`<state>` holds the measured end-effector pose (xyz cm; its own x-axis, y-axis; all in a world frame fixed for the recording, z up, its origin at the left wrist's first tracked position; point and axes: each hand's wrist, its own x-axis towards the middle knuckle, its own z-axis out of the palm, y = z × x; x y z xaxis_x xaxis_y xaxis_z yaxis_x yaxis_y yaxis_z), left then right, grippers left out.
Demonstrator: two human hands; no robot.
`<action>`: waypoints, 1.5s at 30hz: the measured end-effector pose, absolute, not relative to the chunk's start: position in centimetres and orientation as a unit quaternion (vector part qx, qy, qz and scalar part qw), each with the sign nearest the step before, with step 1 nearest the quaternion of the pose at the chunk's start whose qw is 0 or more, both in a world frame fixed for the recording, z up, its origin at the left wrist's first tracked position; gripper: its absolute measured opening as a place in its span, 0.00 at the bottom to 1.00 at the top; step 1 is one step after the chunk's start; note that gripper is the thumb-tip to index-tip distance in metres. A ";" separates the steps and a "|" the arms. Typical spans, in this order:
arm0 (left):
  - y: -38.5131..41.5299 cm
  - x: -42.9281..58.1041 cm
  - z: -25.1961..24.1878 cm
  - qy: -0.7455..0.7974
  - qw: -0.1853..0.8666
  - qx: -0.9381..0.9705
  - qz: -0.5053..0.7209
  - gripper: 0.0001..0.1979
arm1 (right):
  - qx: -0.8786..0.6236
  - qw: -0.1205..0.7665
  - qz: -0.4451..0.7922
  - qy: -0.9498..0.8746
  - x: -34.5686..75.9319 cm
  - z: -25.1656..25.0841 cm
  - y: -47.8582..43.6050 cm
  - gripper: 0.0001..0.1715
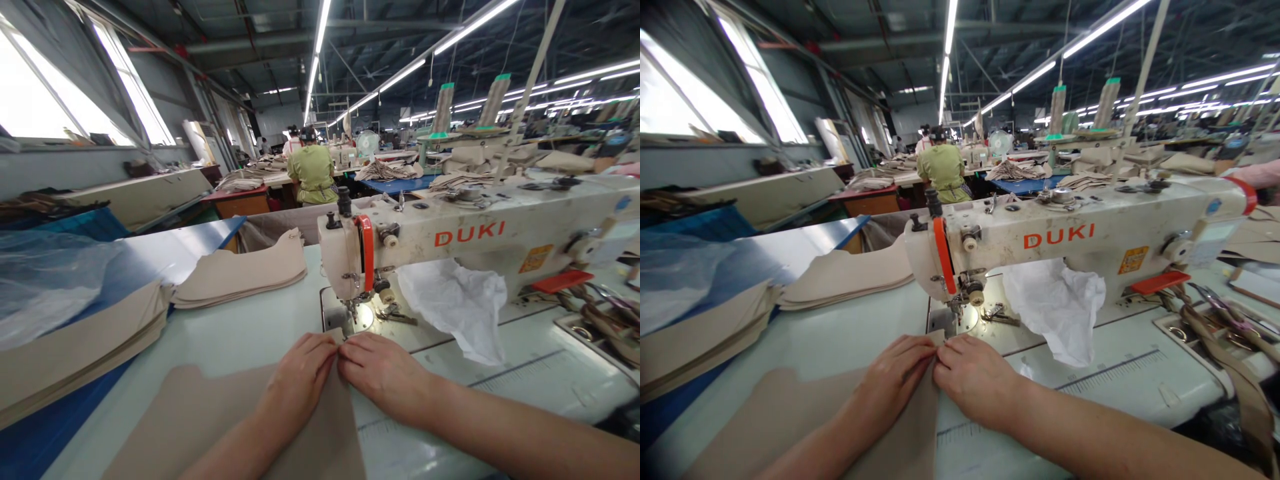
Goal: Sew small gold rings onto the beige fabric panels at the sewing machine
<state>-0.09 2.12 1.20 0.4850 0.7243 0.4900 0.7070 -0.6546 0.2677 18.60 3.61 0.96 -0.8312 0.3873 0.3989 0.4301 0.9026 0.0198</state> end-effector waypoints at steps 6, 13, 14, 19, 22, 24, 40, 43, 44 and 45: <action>1.9 -0.3 1.2 0.420 0.014 0.859 0.293 0.10 | -0.226 0.180 -0.041 -0.956 18.5 1.1 3.4 0.04; 2.8 0.5 1.0 0.406 -0.004 0.861 0.308 0.11 | -0.231 0.156 -0.054 -0.959 19.1 1.4 4.3 0.05; 3.2 0.8 1.0 0.401 -0.008 0.863 0.307 0.11 | -0.233 0.148 -0.057 -0.959 19.3 1.4 4.6 0.04; 5.1 2.0 1.0 0.384 -0.021 0.869 0.311 0.11 | -0.248 0.129 -0.062 -0.958 20.5 1.7 5.9 0.04; 5.9 2.4 1.0 0.380 -0.027 0.872 0.307 0.11 | -0.258 0.129 -0.054 -0.956 20.9 1.6 6.5 0.05; 6.3 2.5 0.9 0.381 -0.026 0.871 0.308 0.11 | -0.262 0.133 -0.047 -0.955 21.0 1.5 6.8 0.04; 7.5 2.2 0.5 0.385 -0.024 0.860 0.332 0.13 | -0.281 0.139 -0.035 -0.949 21.0 1.3 7.3 0.04; 7.6 2.1 0.5 0.390 -0.013 0.858 0.335 0.12 | -0.279 0.142 -0.031 -0.949 20.9 1.2 7.4 0.04; 7.6 2.1 0.5 0.393 -0.008 0.857 0.334 0.12 | -0.280 0.143 -0.029 -0.949 20.9 1.2 7.4 0.05; 7.6 2.1 0.5 0.397 -0.004 0.856 0.332 0.12 | -0.281 0.143 -0.027 -0.949 20.9 1.3 7.4 0.05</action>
